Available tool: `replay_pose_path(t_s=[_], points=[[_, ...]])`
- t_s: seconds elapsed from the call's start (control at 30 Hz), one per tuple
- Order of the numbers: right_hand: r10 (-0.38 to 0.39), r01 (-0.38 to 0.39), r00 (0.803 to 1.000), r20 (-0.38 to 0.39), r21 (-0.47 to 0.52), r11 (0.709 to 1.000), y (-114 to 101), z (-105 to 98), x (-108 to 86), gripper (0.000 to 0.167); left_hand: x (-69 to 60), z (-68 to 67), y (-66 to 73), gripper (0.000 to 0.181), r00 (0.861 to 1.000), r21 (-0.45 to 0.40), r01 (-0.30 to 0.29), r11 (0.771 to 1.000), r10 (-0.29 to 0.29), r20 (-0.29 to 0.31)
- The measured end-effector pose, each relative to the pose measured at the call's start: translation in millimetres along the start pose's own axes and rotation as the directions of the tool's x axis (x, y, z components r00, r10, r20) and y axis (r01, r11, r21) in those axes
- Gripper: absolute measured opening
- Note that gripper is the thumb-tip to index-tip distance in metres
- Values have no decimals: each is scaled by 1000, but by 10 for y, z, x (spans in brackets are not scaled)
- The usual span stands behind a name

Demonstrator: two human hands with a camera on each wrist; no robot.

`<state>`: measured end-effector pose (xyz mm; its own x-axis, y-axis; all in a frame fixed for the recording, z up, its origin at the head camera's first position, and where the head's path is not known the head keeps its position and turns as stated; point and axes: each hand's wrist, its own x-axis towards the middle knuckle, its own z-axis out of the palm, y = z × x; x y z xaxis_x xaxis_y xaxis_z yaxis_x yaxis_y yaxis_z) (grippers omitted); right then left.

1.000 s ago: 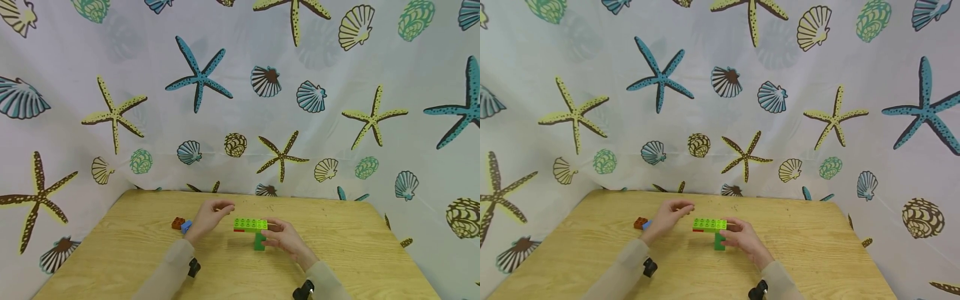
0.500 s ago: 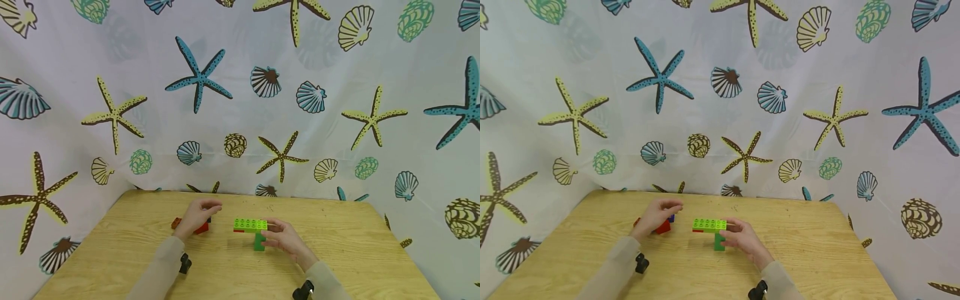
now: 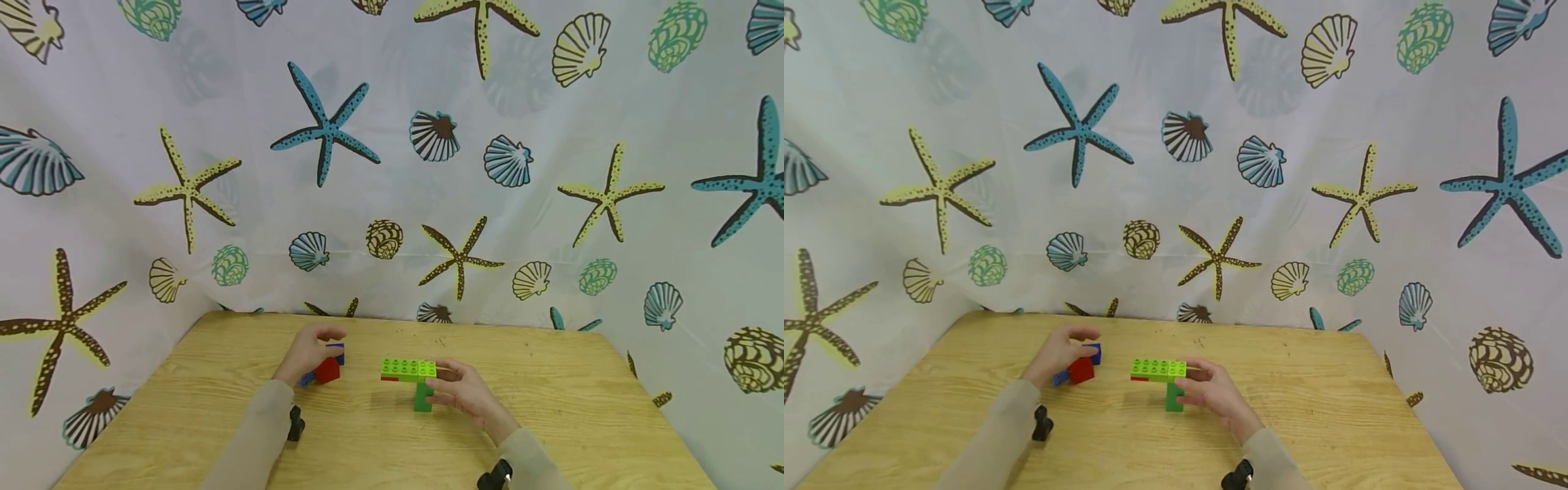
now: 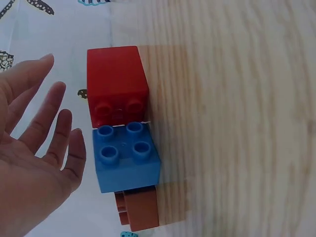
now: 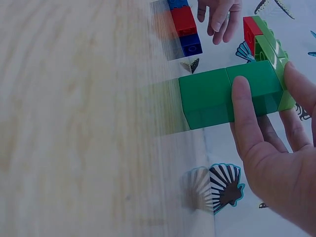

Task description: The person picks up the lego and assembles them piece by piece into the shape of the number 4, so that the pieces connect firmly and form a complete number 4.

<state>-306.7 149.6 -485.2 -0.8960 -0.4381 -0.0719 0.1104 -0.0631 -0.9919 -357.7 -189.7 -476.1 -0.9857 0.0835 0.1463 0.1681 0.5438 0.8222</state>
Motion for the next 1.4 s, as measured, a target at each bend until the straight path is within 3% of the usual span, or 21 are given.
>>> replay_pose_path(t_s=[0.3, 0.53, 0.8, 1.13, 1.4], points=[[-1, 1, 1000, 3, 8, 1000, 33, -15, 6, 58, 32, 36, -82, 42, 998, 37, 7, 999, -9, 54], [11, -11, 1000, -4, 2, 1000, 29, -3, -11, 58, 44, 89, -86, 45, 991, 24, 100, 995, -102, 85], [10, -10, 1000, 1, 0, 1000, 28, 7, -19, 58, 66, 108, -125, 45, 987, 53, 138, 989, -142, 79], [14, -14, 1000, 1, 1, 1000, 30, 5, -22, 60, 102, 136, -138, 44, 989, 125, 113, 986, -123, 75], [-6, 6, 1000, -9, -10, 1000, 28, -8, -1, 56, 136, 149, -158, 45, 996, 104, 80, 991, -84, 35]])
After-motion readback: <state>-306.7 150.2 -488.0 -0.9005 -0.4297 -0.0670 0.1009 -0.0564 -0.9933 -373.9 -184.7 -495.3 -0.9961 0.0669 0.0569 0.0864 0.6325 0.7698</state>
